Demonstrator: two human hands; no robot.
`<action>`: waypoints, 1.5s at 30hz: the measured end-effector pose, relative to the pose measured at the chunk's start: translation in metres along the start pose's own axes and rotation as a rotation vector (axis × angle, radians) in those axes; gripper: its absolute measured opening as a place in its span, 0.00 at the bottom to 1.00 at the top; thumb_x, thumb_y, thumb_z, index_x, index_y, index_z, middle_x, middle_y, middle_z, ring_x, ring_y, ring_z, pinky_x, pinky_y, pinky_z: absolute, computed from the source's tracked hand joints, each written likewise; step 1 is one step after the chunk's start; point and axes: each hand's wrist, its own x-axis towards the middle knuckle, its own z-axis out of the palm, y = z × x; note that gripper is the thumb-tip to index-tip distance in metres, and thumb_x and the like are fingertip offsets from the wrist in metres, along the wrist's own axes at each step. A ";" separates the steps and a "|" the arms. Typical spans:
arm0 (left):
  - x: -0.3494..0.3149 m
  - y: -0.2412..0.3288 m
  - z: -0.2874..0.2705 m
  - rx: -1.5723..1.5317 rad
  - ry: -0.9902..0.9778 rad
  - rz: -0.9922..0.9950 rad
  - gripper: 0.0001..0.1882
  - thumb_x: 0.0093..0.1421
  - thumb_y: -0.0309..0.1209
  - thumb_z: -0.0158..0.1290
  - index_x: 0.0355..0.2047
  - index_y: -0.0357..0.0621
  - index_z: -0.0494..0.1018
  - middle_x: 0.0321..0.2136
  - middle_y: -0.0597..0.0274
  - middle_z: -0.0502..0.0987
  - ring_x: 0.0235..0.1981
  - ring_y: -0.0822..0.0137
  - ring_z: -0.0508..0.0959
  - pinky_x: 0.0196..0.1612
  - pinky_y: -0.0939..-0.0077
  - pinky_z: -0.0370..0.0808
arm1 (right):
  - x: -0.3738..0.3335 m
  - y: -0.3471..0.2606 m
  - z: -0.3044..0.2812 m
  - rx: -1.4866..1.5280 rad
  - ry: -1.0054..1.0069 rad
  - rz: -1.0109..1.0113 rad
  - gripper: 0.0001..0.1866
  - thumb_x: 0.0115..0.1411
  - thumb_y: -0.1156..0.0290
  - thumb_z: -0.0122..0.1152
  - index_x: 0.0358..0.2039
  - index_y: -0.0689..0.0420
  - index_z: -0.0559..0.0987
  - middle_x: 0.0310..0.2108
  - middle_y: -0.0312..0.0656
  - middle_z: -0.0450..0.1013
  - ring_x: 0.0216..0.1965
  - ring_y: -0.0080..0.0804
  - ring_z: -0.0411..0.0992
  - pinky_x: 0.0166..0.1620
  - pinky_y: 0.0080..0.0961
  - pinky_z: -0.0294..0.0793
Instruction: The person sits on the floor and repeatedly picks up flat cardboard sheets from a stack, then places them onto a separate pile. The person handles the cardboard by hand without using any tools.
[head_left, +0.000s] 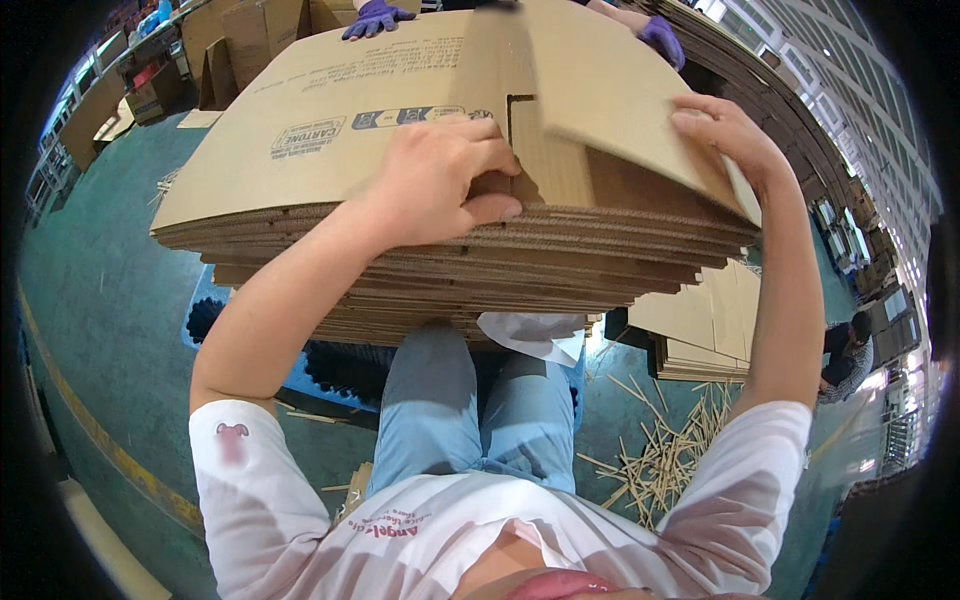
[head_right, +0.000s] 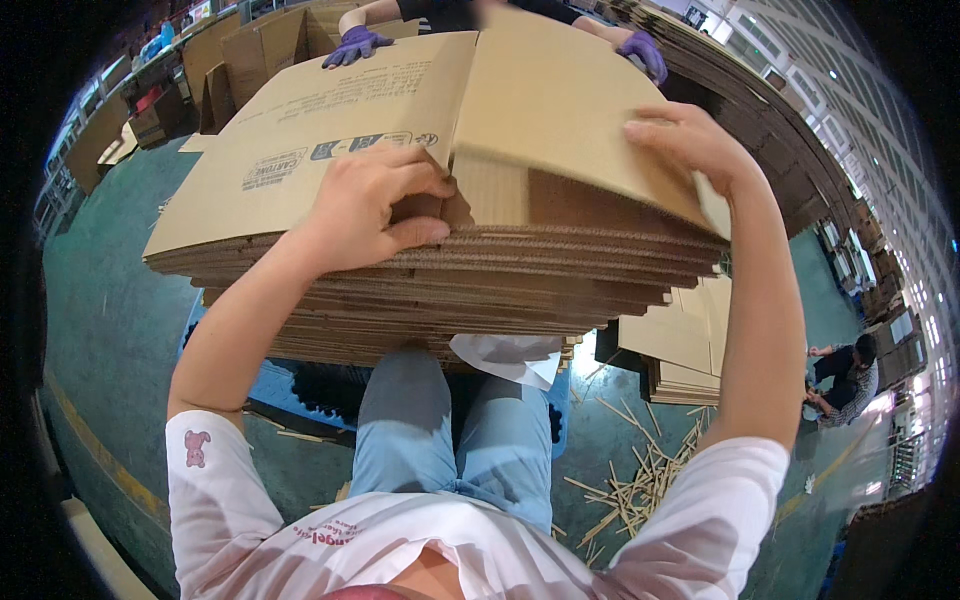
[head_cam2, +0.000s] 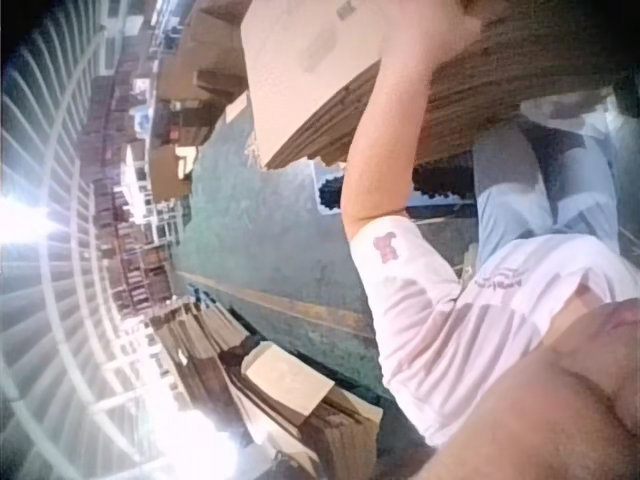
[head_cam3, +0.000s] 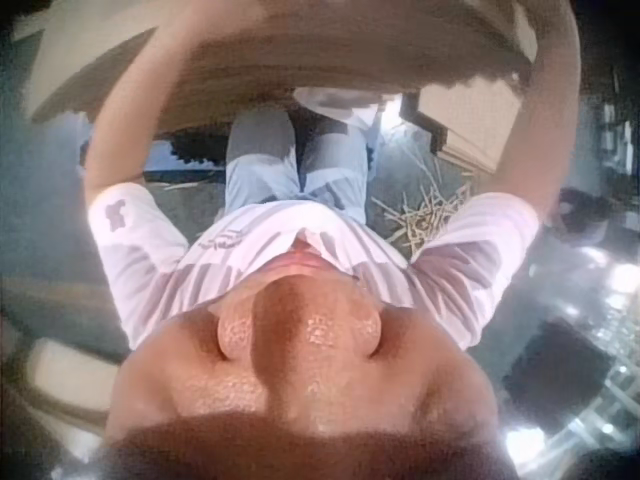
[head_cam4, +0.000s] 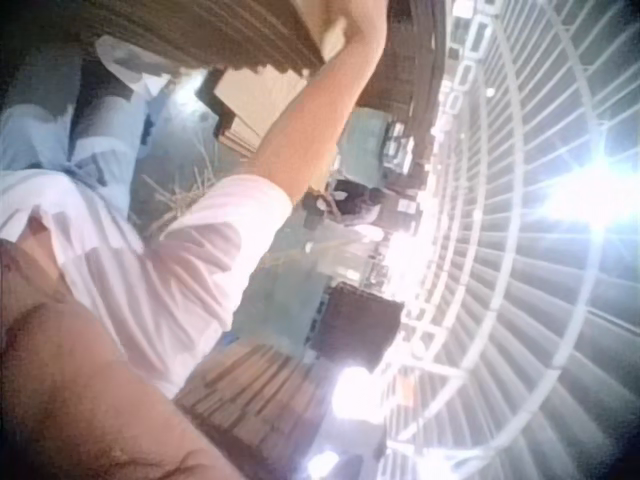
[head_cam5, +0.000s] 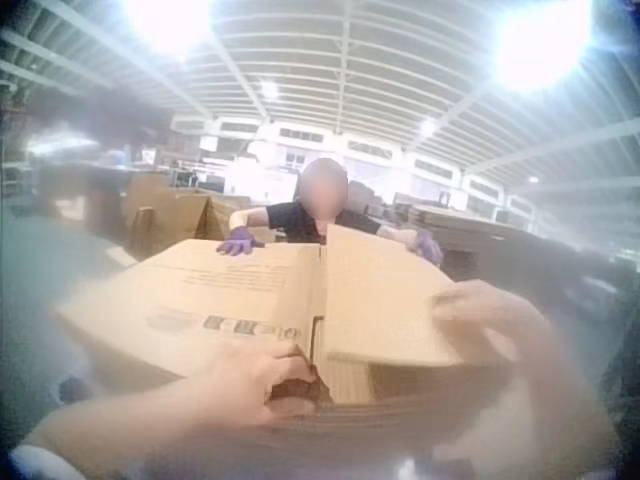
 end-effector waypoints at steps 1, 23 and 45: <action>0.002 -0.003 0.000 0.007 0.022 0.013 0.14 0.44 0.36 0.60 0.30 0.43 0.75 0.32 0.60 0.75 0.36 0.58 0.74 0.38 0.68 0.71 | 0.012 0.011 -0.009 0.135 0.007 0.196 0.30 0.47 0.52 0.64 0.46 0.61 0.75 0.44 0.47 0.72 0.43 0.32 0.70 0.48 0.25 0.66; -0.008 -0.004 0.012 -0.132 0.036 -0.052 0.14 0.39 0.35 0.63 0.25 0.44 0.73 0.32 0.65 0.75 0.32 0.63 0.75 0.34 0.72 0.72 | 0.094 0.105 0.020 -0.110 0.294 0.340 0.27 0.53 0.48 0.57 0.29 0.67 0.77 0.28 0.51 0.74 0.30 0.39 0.74 0.36 0.34 0.70; 0.082 -0.080 -0.017 -0.599 -0.565 -0.423 0.17 0.49 0.31 0.58 0.39 0.36 0.74 0.37 0.61 0.77 0.34 0.72 0.75 0.38 0.76 0.72 | 0.085 0.121 0.043 -0.433 0.341 0.270 0.34 0.58 0.45 0.43 0.35 0.72 0.76 0.38 0.65 0.70 0.44 0.57 0.69 0.47 0.41 0.67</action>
